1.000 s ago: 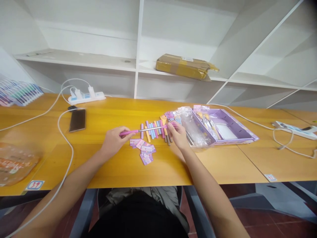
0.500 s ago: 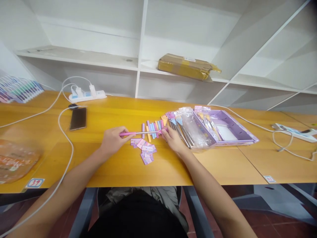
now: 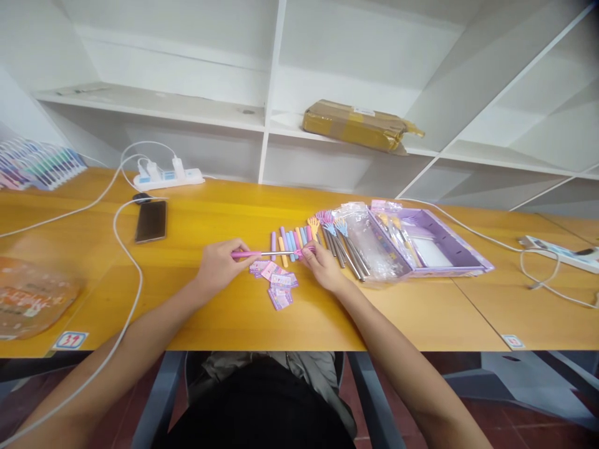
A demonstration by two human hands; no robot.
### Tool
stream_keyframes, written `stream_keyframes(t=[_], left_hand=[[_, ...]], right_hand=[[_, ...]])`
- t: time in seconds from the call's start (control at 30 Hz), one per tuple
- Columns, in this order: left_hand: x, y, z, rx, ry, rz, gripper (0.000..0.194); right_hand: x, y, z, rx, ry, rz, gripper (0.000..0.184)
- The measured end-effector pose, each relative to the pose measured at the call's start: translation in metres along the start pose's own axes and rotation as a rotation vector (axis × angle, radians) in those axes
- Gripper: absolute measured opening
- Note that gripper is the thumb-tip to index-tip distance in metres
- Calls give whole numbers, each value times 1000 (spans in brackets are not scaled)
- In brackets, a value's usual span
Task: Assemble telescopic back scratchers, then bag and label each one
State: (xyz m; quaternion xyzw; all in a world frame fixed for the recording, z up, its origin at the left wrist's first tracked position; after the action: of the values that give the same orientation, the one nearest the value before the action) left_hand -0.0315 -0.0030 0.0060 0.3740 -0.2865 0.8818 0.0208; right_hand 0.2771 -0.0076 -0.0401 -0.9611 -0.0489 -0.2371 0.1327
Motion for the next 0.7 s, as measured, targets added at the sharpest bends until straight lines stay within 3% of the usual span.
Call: stream_keyframes(t=[0.7], left_hand=[[-23, 14, 8, 21, -27, 16, 30]], right_hand=[[-7, 4, -6, -2, 6, -63, 44]])
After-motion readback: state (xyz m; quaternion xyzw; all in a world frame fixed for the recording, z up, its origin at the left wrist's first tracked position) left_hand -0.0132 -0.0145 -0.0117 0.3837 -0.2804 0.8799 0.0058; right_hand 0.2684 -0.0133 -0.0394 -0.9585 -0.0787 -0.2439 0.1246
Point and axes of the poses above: each hand's wrist, its own y-axis away from the middle knuckle, its own x-axis out of the back of the hand, z = x × y, the point moved 1 cm from there along -y, towards the middle knuckle, and after that the axes turned 1 degree about -x, right-handed, at the moved point
